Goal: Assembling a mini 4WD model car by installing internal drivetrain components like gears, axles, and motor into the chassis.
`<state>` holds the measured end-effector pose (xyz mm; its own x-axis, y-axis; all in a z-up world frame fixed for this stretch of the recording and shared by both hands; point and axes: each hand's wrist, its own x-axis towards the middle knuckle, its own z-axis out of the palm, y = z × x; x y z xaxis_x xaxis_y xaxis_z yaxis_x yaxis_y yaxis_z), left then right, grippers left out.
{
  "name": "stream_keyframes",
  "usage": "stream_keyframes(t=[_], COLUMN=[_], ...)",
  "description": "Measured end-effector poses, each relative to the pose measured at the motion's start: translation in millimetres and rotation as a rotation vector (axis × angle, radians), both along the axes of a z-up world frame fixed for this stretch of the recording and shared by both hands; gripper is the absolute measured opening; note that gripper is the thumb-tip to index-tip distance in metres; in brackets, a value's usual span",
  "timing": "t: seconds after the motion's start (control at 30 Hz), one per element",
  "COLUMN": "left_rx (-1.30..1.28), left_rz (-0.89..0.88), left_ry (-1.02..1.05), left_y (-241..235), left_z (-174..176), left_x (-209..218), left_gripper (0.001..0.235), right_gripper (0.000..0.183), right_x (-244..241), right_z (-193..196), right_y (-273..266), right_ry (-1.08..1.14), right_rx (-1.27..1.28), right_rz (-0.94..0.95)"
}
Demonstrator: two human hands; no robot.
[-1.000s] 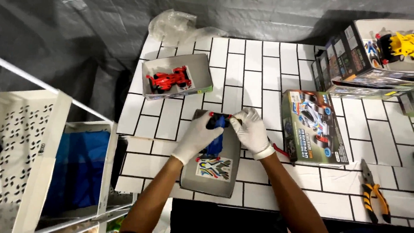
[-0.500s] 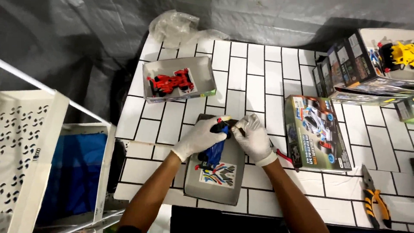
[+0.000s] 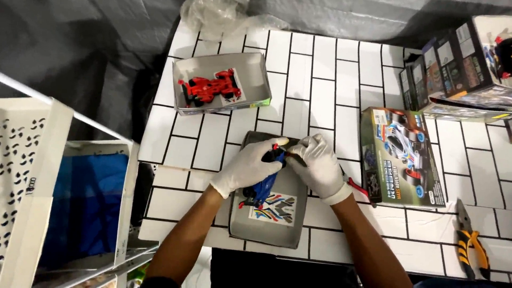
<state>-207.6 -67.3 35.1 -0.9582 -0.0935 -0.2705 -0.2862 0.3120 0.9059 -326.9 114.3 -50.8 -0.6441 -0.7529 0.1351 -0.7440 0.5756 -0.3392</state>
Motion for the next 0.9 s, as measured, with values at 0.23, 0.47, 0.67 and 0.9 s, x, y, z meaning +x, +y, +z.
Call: stream_keyframes(t=[0.23, 0.47, 0.67, 0.9], left_rx=[-0.028, -0.059, -0.081, -0.115], left_rz=[-0.004, -0.012, -0.004, -0.008], left_ry=[0.016, -0.021, -0.011, -0.001], left_y=[3, 2, 2, 1], left_z=[-1, -13, -15, -18], left_x=[-1, -2, -1, 1], left_gripper=[0.061, 0.063, 0.063, 0.072], right_gripper=[0.011, 0.015, 0.015, 0.014], right_x=[2, -6, -1, 1], right_z=[8, -2, 0, -2], right_y=[2, 5, 3, 4], right_ry=[0.198, 0.11, 0.083, 0.102], right_rx=[-0.031, -0.197, -0.302, -0.365], right_rz=[0.054, 0.145, 0.156, 0.105])
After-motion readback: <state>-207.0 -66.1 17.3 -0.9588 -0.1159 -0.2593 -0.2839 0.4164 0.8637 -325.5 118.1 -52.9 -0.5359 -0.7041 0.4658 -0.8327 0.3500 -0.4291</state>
